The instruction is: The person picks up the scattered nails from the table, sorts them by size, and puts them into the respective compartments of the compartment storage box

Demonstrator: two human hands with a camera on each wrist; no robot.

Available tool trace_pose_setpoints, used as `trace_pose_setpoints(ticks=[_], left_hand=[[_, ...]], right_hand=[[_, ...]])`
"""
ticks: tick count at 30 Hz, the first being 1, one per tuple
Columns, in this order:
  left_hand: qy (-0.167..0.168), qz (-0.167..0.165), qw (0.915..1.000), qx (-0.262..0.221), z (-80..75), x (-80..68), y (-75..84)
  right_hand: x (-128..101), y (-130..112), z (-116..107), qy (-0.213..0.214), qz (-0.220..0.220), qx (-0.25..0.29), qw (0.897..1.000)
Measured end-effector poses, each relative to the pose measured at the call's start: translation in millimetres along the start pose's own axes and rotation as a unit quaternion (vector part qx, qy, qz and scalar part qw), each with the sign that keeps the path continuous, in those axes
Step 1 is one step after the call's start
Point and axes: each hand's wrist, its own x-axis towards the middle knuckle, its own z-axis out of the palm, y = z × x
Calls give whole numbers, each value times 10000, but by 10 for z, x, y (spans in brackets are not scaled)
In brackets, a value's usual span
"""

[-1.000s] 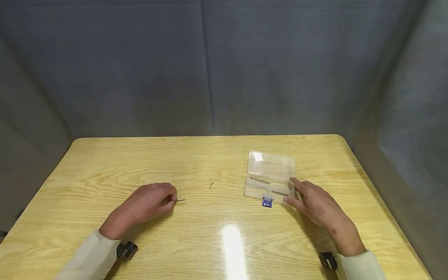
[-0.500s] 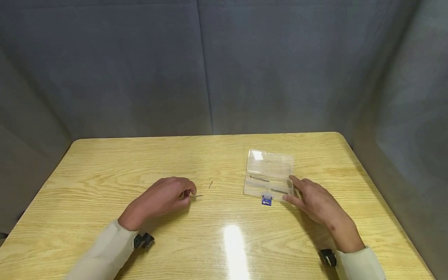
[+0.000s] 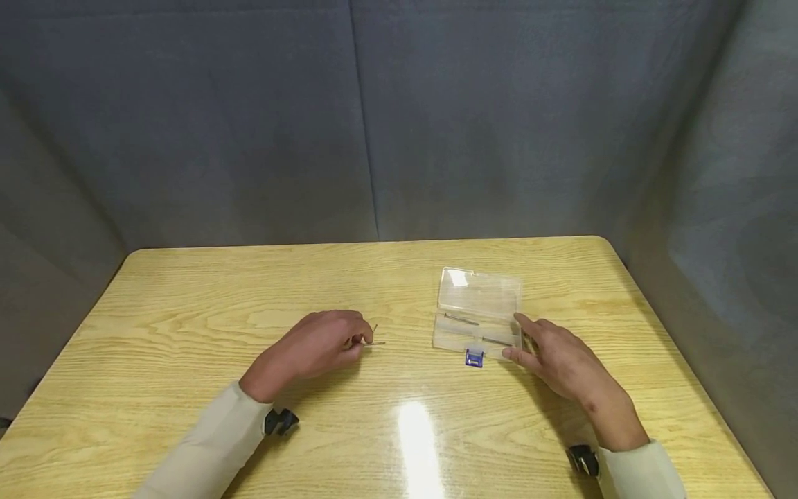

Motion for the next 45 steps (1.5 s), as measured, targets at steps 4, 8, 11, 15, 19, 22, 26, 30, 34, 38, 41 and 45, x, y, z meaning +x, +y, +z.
trace_pose_setpoints(ticks=[4,8,11,15,19,22,26,30,34,38,41,45], left_hand=[[126,15,9999,-15,12,63,35],[206,95,9997,27,29,143,76],[181,113,9997,113,42,220,118],[177,56,9996,208,64,319,187],[208,73,9995,241,93,396,240],[217,149,9993,268,110,445,264],[156,217,9991,338,123,512,283],[6,215,9990,380,133,584,311],[-39,229,9988,439,155,671,355],[25,280,9978,600,175,755,405],[50,298,9973,664,181,806,442],[79,314,9970,699,195,871,479]], right_hand=[[11,0,12,16,-21,0,10000],[11,0,20,-18,38,23,10000],[10,-5,17,-29,51,46,10000],[9,-2,11,-14,31,73,10000],[7,-3,15,10,-3,83,10000],[7,-3,21,8,-19,82,10000],[13,0,25,-4,-3,78,10000],[15,9,22,-17,-8,75,10000],[9,24,12,-23,-1,115,9999],[12,30,3,-9,7,155,9999],[12,29,3,-1,3,140,9999],[9,22,10,47,2,71,10000]])
